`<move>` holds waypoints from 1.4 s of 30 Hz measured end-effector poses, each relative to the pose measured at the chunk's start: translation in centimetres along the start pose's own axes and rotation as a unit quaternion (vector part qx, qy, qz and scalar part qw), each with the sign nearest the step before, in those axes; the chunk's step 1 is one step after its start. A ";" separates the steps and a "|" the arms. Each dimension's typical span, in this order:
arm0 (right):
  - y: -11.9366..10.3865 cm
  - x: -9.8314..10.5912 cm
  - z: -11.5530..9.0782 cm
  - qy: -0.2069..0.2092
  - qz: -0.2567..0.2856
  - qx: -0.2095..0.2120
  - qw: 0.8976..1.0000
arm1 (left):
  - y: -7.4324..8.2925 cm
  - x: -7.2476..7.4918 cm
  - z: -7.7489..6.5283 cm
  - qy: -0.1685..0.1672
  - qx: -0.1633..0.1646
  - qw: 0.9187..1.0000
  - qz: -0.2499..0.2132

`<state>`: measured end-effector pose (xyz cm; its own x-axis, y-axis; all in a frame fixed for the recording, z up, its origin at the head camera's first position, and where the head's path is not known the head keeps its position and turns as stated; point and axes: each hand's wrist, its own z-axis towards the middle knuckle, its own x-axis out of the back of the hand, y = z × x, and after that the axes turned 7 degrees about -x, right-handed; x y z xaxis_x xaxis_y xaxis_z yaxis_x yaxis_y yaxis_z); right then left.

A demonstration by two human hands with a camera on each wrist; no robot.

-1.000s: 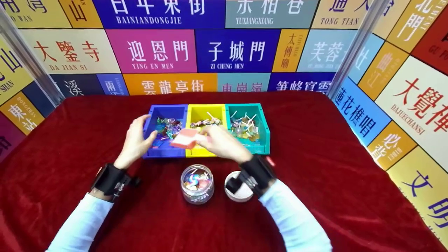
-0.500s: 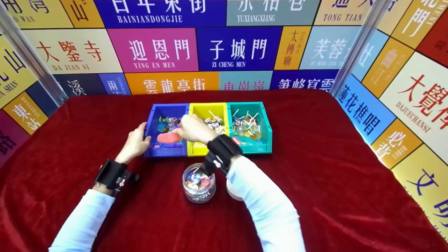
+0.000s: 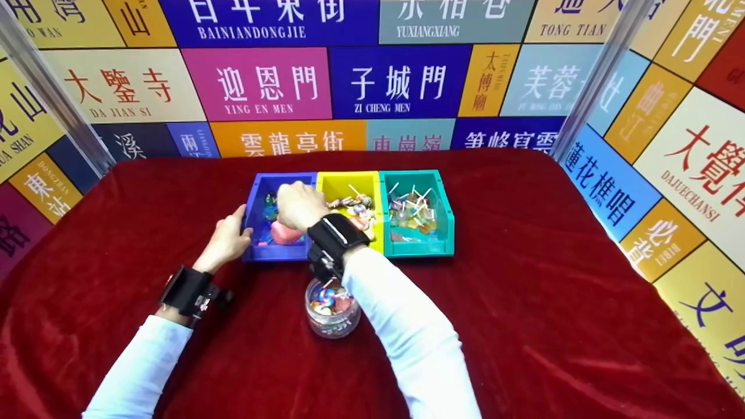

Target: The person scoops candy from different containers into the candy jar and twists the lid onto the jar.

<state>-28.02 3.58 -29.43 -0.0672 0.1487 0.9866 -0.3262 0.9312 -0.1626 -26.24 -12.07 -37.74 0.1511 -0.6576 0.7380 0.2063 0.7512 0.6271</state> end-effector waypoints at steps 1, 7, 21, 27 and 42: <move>-0.3 0.1 0.0 0.001 -0.007 -0.012 1.000 | 0.0 0.0 0.0 0.000 -0.001 1.000 0.000; -2.1 0.8 0.3 -0.013 -0.049 -0.065 0.997 | -0.1 -0.1 -0.1 -0.001 -0.002 1.000 0.003; -3.5 1.0 1.7 -0.047 -0.051 -0.128 0.989 | -0.2 0.4 0.0 0.004 -0.026 0.999 0.025; -3.3 -0.4 1.6 -0.037 -0.045 -0.123 0.991 | -0.3 0.3 0.0 0.000 -0.036 0.999 0.032; -3.1 -1.5 1.6 -0.116 -0.045 -0.141 0.982 | -0.3 0.2 -0.1 -0.004 -0.028 0.999 0.033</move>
<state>-28.38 -0.02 -30.41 -0.2731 0.0118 0.9619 -0.0682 0.9972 -0.0316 -26.16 -12.43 -37.78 0.1581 -0.6067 0.7790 0.2495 0.7879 0.5630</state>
